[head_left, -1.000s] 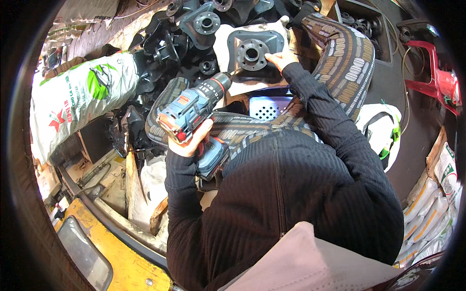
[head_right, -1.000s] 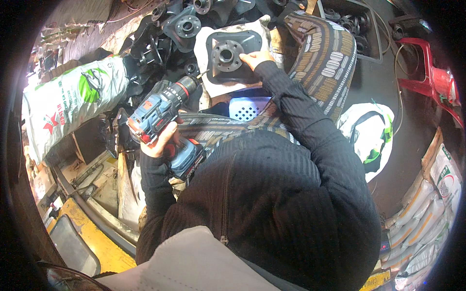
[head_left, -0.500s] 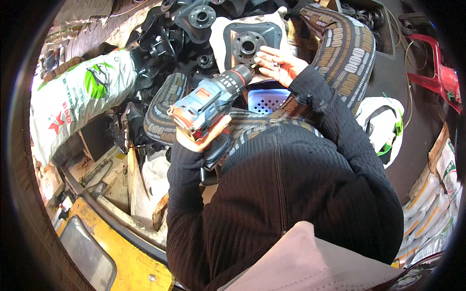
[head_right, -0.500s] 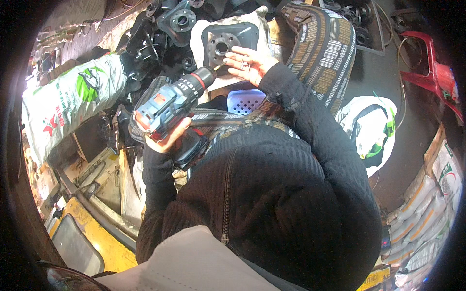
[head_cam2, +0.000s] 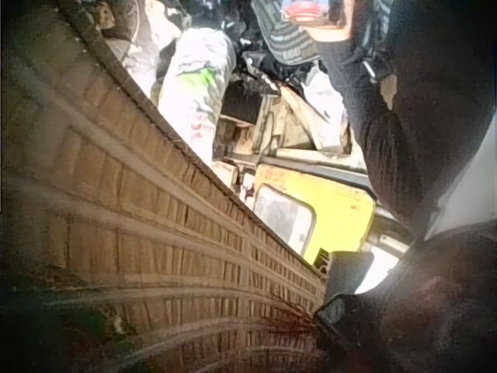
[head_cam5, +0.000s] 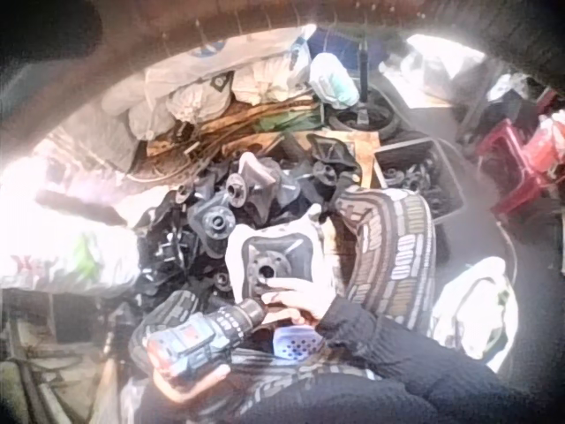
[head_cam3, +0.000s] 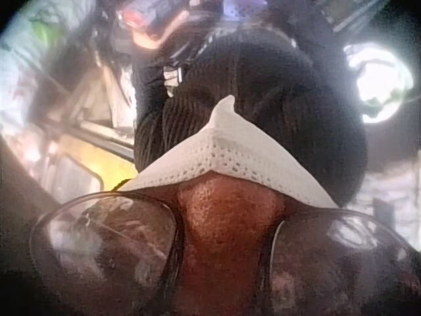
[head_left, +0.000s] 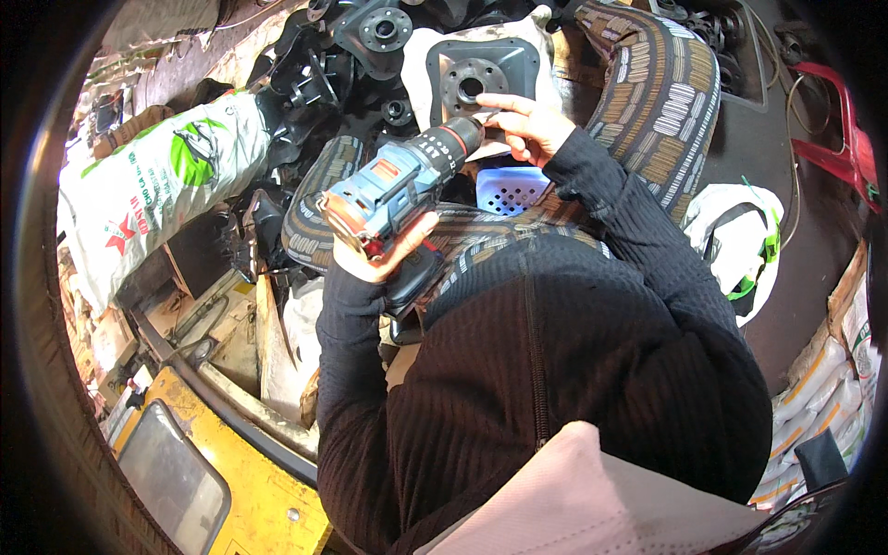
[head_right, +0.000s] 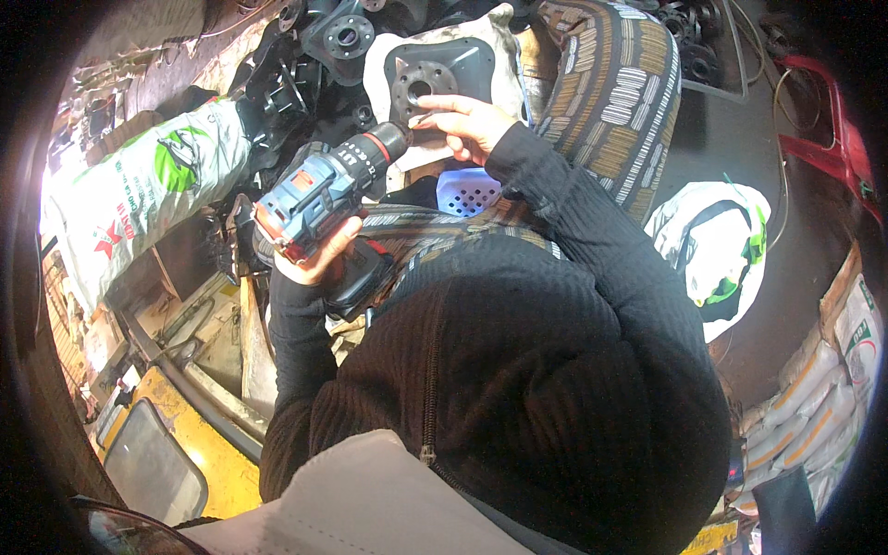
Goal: The person uses a cordless drill to drive screws into black plastic parts. They repeatedly pick up parts, align them, and drill while holding the part with the other hand. The person places finished parts aside and continues with the next one.
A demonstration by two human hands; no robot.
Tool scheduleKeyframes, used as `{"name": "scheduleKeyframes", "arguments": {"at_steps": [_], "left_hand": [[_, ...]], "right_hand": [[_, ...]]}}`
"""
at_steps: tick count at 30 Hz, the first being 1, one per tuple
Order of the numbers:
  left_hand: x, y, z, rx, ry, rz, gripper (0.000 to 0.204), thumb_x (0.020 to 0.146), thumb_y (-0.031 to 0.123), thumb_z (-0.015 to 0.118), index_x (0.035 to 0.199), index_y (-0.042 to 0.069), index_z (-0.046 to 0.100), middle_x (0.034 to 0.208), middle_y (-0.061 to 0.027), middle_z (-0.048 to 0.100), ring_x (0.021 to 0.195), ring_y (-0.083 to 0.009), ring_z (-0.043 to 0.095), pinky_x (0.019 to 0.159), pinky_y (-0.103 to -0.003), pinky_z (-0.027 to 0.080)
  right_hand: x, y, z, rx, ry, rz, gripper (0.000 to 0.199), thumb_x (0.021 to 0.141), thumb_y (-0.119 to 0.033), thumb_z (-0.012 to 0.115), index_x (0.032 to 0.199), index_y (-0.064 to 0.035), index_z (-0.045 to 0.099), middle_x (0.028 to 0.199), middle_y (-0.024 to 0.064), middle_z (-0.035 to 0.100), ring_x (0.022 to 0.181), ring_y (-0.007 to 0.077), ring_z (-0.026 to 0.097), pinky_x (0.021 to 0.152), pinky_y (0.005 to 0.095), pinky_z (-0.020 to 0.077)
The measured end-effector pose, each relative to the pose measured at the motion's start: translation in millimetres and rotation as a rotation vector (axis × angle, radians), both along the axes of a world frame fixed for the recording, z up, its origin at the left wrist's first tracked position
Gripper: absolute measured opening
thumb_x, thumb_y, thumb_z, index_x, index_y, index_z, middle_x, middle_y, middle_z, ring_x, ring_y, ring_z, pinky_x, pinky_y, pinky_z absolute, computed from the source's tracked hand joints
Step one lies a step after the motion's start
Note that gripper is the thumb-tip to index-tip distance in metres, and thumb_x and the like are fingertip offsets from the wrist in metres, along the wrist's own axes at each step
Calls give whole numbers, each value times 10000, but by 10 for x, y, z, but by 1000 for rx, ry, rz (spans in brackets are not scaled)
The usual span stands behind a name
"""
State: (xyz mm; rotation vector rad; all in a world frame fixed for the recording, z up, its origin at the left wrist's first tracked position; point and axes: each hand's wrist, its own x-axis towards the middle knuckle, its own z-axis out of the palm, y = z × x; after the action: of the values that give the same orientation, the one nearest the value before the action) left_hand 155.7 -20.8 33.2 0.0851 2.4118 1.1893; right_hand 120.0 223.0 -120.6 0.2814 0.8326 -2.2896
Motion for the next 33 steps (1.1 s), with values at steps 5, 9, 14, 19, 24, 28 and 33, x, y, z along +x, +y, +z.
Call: {"name": "scheduleKeyframes", "arguments": {"at_steps": [5,9,14,19,24,28,33], "left_hand": [[-59,-62,100,-8,-180,87,423,685,150,784,1041,21,594,974,-94,639,857,-209,633,760,-332,510],[-99,-60,149,139,-165,29,348,739,81,705,1053,20,568,855,-88,654,629,-119,574,548,-244,455],[-110,-65,218,256,-257,190,298,723,73,734,979,14,594,798,-61,635,578,-114,559,519,-246,455],[-104,-109,198,142,-274,96,308,733,72,696,1005,10,566,800,-91,645,540,-118,549,481,-243,449],[-88,-205,185,124,-272,74,323,725,103,705,999,8,562,790,-90,640,522,-119,543,468,-243,447],[-131,-299,255,168,-408,81,350,716,138,720,1001,13,561,808,-88,637,535,-123,550,474,-246,452],[-158,-344,323,210,-567,86,420,689,178,752,1016,9,549,798,-87,633,546,-125,564,471,-247,456]], "right_hand": [[28,75,81,55,5,109,291,879,-140,541,1129,1,494,1123,114,598,551,48,452,445,164,366],[25,107,125,55,75,171,331,897,-131,506,1203,-4,497,1134,111,592,571,39,460,443,139,353],[-9,94,97,-9,133,189,430,906,-140,488,1316,-29,414,1163,120,574,516,29,412,434,136,330],[-5,103,55,-159,144,209,486,896,-192,511,1338,-40,382,1183,138,559,462,32,351,427,148,315],[18,101,97,21,287,252,594,866,-253,540,1373,-40,315,1085,141,616,476,20,316,428,147,285],[-7,139,212,-63,286,384,643,837,-277,567,1375,-34,311,1040,138,640,476,6,277,424,141,246],[-32,206,326,-80,329,568,620,833,-196,574,1377,-46,319,1049,126,645,464,-20,316,427,120,282]]}}
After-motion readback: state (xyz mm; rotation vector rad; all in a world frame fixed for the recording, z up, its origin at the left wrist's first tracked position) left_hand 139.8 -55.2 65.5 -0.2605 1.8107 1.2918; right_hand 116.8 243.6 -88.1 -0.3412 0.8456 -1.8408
